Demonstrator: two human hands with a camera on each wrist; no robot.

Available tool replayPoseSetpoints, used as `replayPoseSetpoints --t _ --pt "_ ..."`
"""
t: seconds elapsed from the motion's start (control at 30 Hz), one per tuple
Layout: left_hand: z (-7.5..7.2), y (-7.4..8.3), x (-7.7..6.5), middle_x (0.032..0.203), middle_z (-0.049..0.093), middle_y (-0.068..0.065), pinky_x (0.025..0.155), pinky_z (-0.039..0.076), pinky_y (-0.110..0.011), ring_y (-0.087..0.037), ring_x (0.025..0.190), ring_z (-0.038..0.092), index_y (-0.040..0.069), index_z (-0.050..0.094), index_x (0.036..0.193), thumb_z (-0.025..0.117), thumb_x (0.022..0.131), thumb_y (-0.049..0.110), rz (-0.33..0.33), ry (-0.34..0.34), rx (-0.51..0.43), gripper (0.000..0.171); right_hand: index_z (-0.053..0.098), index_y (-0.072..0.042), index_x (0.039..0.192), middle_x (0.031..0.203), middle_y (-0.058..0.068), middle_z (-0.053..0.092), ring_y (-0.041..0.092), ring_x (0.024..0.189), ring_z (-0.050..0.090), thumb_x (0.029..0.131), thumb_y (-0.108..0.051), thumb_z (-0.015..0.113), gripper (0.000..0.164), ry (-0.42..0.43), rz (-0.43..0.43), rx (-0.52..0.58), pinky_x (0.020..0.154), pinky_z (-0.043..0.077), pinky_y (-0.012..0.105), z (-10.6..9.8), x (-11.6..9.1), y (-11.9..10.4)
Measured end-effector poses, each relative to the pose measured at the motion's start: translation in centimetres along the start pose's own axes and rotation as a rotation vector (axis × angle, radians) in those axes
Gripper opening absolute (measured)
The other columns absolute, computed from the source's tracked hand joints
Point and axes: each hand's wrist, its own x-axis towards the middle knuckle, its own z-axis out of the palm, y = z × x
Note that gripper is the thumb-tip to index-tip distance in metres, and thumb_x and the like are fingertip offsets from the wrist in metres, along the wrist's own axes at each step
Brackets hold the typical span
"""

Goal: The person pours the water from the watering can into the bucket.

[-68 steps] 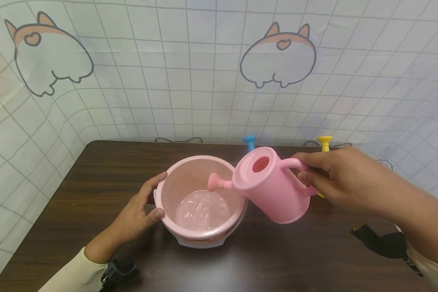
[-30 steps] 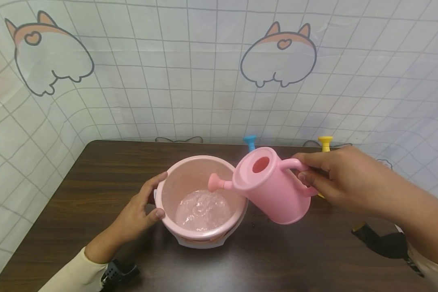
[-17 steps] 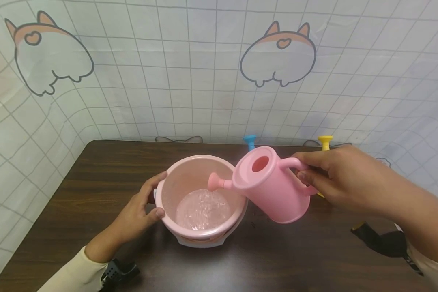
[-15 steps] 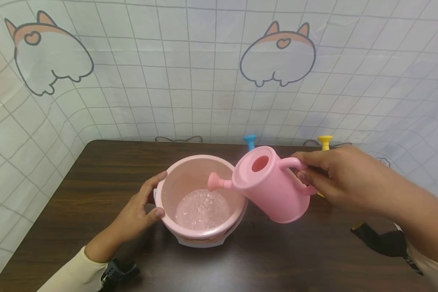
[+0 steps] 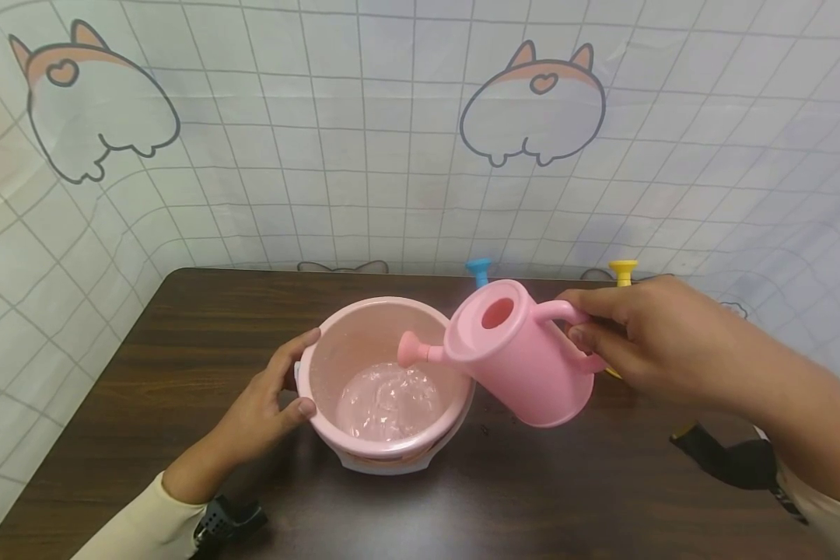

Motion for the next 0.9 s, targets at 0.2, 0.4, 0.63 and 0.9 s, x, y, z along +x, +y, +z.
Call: replayPoseSetpoints --t 0.2,0.4,0.63,0.9 --pt "-0.02 0.20 -0.01 0.132 0.058 -0.005 0.087 0.052 -0.049 -0.014 0.097 0.065 0.027 0.026 0.162 0.051 0.095 0.073 0.005 0.002 0.000 0.085 0.074 -0.014 0.121 0.078 -0.018 0.070 -0.005 0.060 0.056 0.087 0.003 0.077 0.038 -0.002 0.019 0.022 0.049 0.041 0.015 0.04 -0.02 -0.02" --pt "0.03 0.17 0.01 0.132 0.058 -0.005 0.087 0.052 -0.048 -0.014 0.097 0.065 0.027 0.026 0.162 0.051 0.095 0.072 0.010 0.002 -0.003 0.084 0.074 -0.018 0.122 0.079 -0.018 0.069 -0.003 0.061 0.057 0.087 0.005 0.077 0.042 -0.015 0.034 0.037 0.050 0.042 0.015 0.00 0.19 -0.21" --pt "0.06 0.15 0.03 0.132 0.058 -0.006 0.087 0.052 -0.049 -0.014 0.097 0.065 0.026 0.026 0.162 0.051 0.096 0.071 0.020 0.005 -0.004 0.084 0.073 -0.019 0.123 0.079 -0.019 0.069 -0.003 0.062 0.058 0.088 0.004 0.077 0.042 -0.020 0.026 0.037 0.050 0.041 0.015 0.07 0.31 -0.23" --pt "0.06 0.24 0.07 0.132 0.059 -0.006 0.088 0.052 -0.050 -0.014 0.097 0.066 0.026 0.027 0.162 0.051 0.096 0.070 0.010 0.006 -0.003 0.083 0.073 -0.019 0.123 0.078 -0.020 0.067 -0.003 0.059 0.053 0.089 0.004 0.076 0.041 -0.021 0.019 0.033 0.049 0.039 0.015 0.02 0.47 -0.19"
